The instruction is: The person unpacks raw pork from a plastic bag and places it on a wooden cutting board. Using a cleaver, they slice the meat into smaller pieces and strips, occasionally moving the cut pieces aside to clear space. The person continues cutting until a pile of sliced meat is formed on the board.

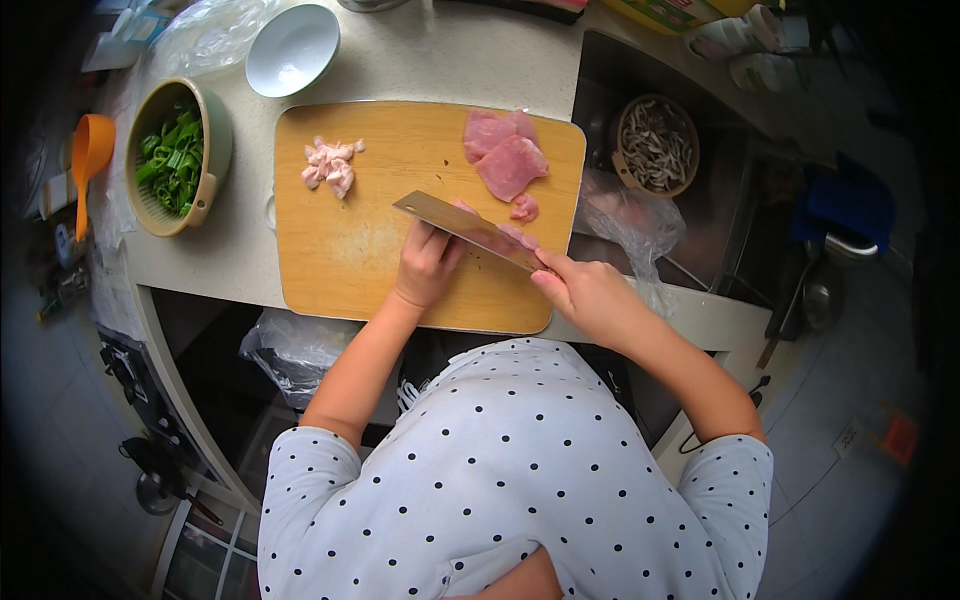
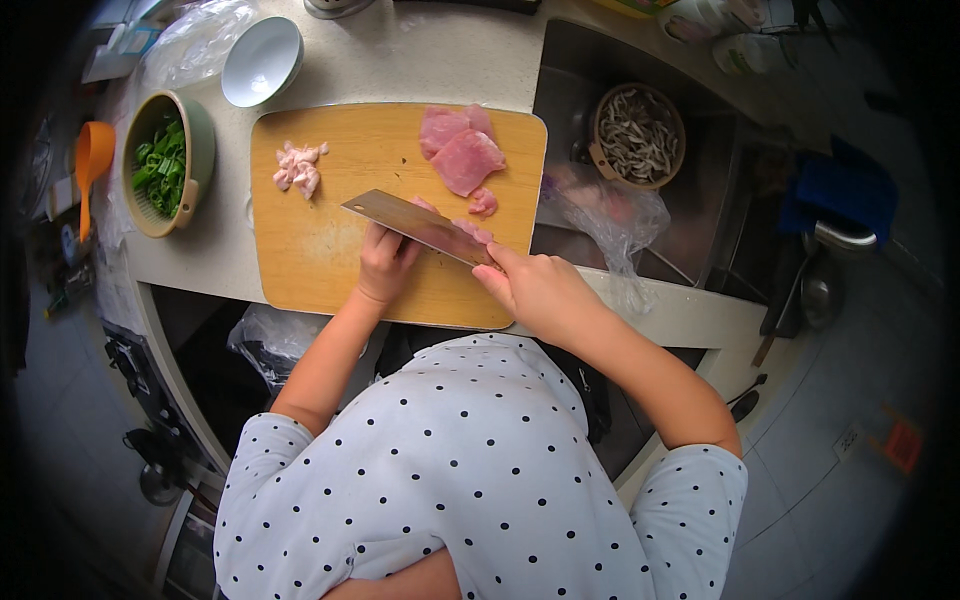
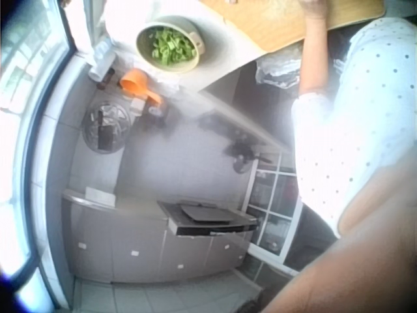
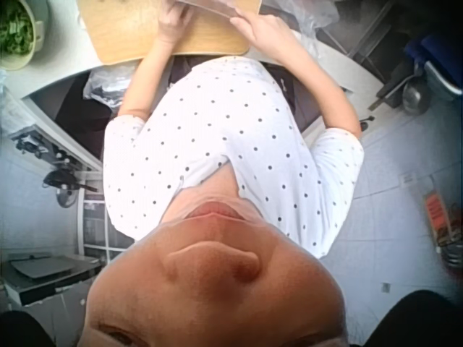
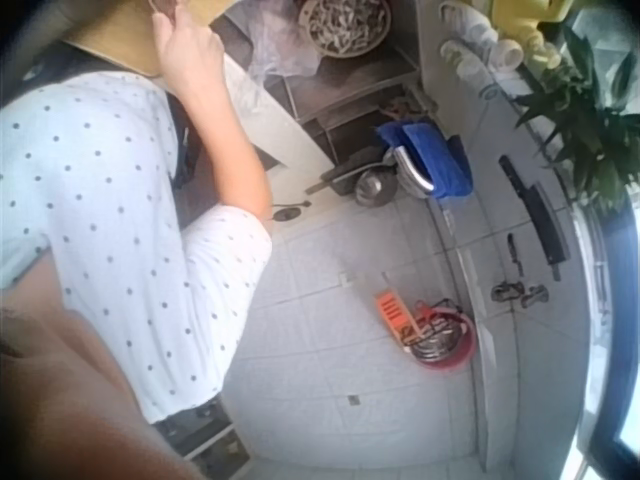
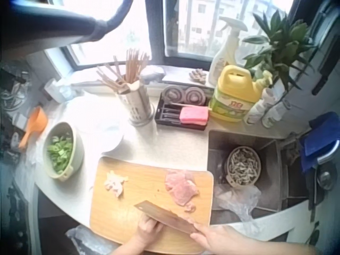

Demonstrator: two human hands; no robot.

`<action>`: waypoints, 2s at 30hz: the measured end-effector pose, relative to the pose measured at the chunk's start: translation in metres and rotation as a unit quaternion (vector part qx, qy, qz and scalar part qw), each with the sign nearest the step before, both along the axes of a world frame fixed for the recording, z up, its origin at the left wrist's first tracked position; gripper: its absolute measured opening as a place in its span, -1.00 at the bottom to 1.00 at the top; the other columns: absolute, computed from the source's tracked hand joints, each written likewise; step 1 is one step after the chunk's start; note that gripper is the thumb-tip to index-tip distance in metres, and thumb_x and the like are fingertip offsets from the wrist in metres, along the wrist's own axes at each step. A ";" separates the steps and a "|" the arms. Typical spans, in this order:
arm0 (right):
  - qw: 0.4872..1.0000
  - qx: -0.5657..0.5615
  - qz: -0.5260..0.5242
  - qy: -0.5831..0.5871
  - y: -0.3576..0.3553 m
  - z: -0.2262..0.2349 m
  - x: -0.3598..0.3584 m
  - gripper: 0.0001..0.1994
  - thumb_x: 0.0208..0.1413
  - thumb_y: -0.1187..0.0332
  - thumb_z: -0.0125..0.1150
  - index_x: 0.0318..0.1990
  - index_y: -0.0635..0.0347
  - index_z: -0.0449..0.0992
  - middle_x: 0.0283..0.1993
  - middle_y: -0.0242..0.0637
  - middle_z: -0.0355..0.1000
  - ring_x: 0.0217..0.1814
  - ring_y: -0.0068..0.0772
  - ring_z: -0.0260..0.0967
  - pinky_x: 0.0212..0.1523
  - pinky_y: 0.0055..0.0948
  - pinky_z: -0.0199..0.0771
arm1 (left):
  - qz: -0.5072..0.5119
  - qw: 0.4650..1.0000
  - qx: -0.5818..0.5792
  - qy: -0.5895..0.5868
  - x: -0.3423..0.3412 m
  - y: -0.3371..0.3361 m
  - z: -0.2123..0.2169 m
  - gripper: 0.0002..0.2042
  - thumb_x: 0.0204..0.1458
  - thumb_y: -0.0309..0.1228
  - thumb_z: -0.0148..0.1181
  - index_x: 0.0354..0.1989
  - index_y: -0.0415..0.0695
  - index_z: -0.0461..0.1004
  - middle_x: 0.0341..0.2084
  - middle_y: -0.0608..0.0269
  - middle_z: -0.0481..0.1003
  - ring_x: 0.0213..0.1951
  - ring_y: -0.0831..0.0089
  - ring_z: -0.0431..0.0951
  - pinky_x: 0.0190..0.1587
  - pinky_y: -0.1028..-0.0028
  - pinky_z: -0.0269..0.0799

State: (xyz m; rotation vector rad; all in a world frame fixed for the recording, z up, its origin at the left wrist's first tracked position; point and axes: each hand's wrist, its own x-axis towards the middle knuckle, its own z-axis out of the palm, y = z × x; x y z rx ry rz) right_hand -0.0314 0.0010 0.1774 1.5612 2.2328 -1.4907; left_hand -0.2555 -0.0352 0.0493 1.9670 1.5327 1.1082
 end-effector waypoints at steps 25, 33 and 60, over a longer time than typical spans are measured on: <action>0.997 -0.069 -0.021 -0.030 -0.009 0.007 -0.009 -0.64 0.23 0.19 -0.05 -0.02 0.32 0.39 -0.33 0.13 0.45 -0.28 0.15 0.43 -0.25 -0.15 0.43 | 0.008 1.000 -0.028 -0.011 -0.001 -0.001 0.002 -0.76 -0.23 -0.66 0.24 -0.30 -0.31 0.47 -0.31 0.02 0.45 -0.27 0.08 0.48 -0.25 0.29 0.45; 0.998 -0.045 -0.033 0.035 0.012 -0.031 -0.050 -0.68 0.23 0.19 -0.06 -0.06 0.25 0.40 -0.35 0.13 0.44 -0.30 0.20 0.40 -0.29 -0.05 0.40 | 0.005 1.000 -0.005 -0.004 0.000 -0.001 -0.004 -0.78 -0.25 -0.62 0.27 -0.35 -0.27 0.47 -0.32 0.03 0.45 -0.30 0.08 0.47 -0.26 0.28 0.45; 0.997 -0.035 -0.051 0.051 0.015 -0.036 -0.039 -0.66 0.23 0.12 -0.09 -0.13 0.22 0.43 -0.32 0.06 0.47 -0.26 0.19 0.41 -0.25 -0.03 0.42 | 0.055 0.998 -0.005 -0.015 0.014 0.000 0.000 -0.82 -0.17 -0.63 0.26 -0.34 -0.27 0.48 -0.34 0.04 0.46 -0.29 0.10 0.49 -0.22 0.28 0.44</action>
